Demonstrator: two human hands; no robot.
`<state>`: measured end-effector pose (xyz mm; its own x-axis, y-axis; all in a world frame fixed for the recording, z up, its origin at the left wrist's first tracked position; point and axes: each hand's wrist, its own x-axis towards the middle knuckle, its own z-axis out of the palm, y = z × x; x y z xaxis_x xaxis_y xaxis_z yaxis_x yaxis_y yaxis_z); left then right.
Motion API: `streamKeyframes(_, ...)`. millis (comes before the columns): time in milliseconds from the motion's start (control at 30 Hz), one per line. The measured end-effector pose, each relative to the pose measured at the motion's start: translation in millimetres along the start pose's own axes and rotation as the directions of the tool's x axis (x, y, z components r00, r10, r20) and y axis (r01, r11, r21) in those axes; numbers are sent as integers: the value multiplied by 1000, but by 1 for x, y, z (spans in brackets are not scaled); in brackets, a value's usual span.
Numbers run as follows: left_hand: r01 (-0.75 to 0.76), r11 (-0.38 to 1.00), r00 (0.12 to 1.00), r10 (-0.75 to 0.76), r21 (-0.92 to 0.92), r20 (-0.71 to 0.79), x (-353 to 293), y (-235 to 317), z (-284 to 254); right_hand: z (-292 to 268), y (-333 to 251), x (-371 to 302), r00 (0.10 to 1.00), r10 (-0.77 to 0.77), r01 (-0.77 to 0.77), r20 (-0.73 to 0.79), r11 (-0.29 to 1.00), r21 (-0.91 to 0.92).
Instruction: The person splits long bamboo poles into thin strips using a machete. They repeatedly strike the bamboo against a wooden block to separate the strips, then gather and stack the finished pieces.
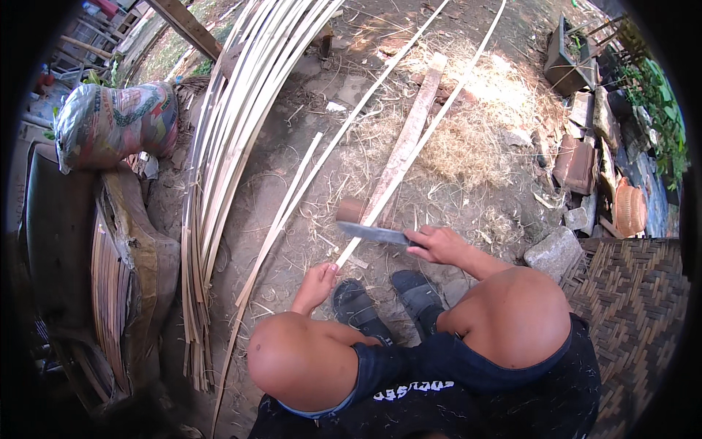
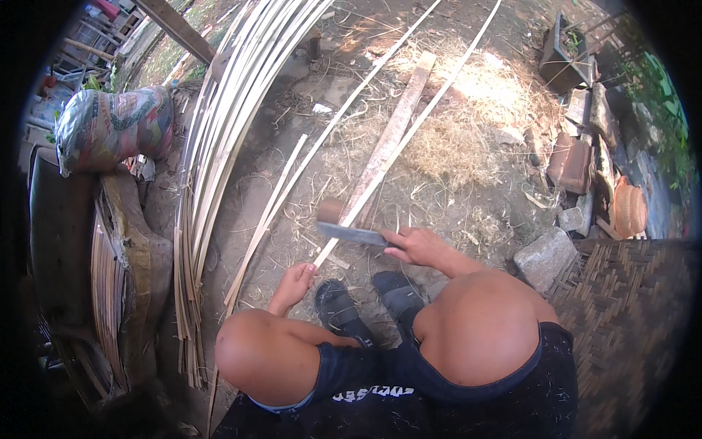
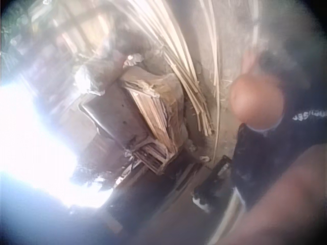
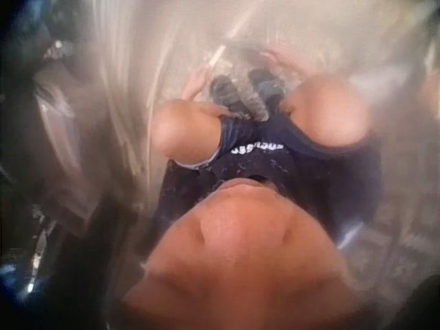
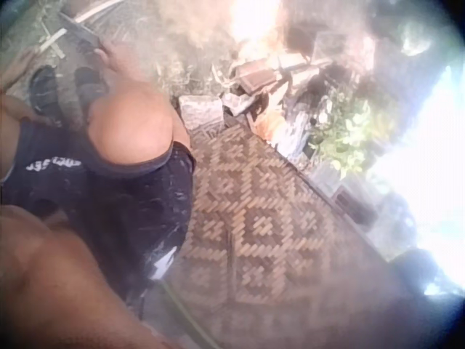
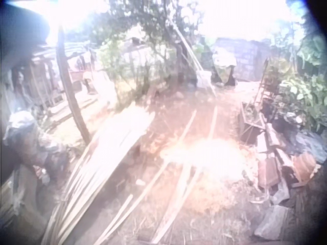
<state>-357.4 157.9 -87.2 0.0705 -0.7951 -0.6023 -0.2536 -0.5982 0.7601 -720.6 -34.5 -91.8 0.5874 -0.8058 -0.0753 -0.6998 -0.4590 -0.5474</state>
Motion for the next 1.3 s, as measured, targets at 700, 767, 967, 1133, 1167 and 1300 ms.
streamKeyframes(700,163,954,951,-84,251,-299,-69,-43,-30,-63,70,46,861,468,-482,-198,876,-26)
streamKeyframes(767,-12,973,954,80,231,-289,-60,-46,-25,-57,51,45,871,427,-426,-242,903,59)
streamKeyframes(967,-145,885,949,252,442,-192,-16,15,21,7,-91,-33,961,-141,126,240,989,76)
streamKeyframes(1133,-124,767,932,308,629,-192,-21,3,16,-32,26,14,919,378,-386,-112,921,-54)
streamKeyframes(1167,-129,796,938,290,591,-187,-27,-5,11,-50,59,23,874,430,-458,-227,884,-92)
streamKeyframes(1300,-98,942,985,138,321,-105,-11,2,1,-49,1,33,923,352,-348,-157,936,56)
